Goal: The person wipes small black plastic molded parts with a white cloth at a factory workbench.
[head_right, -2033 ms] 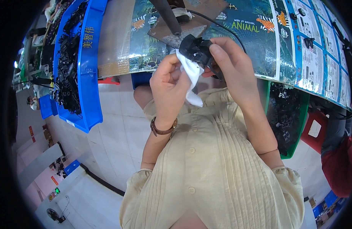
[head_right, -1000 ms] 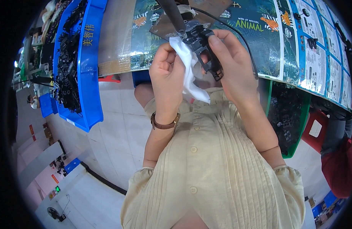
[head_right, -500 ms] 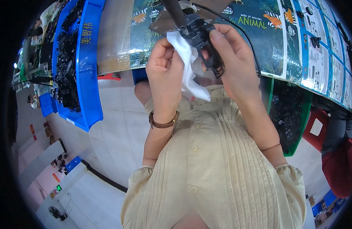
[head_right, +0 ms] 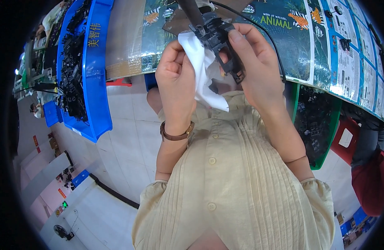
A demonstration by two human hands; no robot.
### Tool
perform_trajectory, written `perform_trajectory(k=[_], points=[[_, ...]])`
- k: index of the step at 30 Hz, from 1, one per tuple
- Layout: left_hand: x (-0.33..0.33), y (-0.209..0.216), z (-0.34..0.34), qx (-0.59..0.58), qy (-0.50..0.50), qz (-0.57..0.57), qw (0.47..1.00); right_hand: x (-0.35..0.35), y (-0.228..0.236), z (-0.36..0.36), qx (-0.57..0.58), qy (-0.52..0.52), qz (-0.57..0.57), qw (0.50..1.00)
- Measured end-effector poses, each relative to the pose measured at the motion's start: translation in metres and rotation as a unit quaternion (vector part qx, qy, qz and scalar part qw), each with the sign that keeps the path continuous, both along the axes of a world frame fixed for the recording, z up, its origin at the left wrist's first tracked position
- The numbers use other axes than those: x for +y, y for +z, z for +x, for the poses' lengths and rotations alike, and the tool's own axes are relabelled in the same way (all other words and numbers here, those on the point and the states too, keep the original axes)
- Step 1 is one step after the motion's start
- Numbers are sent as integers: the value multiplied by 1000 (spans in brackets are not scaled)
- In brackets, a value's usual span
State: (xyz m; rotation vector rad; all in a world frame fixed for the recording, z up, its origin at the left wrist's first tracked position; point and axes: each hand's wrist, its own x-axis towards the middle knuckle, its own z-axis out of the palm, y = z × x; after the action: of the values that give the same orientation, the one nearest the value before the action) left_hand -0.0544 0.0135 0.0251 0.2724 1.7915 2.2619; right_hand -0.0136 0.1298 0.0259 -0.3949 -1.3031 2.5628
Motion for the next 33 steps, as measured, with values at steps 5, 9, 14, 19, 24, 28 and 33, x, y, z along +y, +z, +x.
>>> perform_trajectory(k=[5, 9, 14, 19, 24, 28, 33], points=[[-4, -1, -1, -142, 34, 108, 983, -2, -1, -1, 1, -4, -4, 1000], [-6, 1, 0, -158, 26, 118, 980, -2, 1, -1, -5, -11, -3, 1000], [-7, 0, 0, -160, 27, 96, 982, 1, -3, -1, -4, -7, 16, 1000], [-8, -1, -1, -160, 24, 88, 983, 4, -4, -1, -2, 1, 24, 1000], [-10, -4, -2, -154, 33, 84, 984, 1, -2, -2, -7, -13, 20, 1000], [-9, -2, -2, -155, 30, 86, 984, 2, -4, -2, 4, -8, 23, 1000], [-9, 0, -2, -160, 29, 86, 983, 1, -4, -2, 10, -8, 15, 1000]])
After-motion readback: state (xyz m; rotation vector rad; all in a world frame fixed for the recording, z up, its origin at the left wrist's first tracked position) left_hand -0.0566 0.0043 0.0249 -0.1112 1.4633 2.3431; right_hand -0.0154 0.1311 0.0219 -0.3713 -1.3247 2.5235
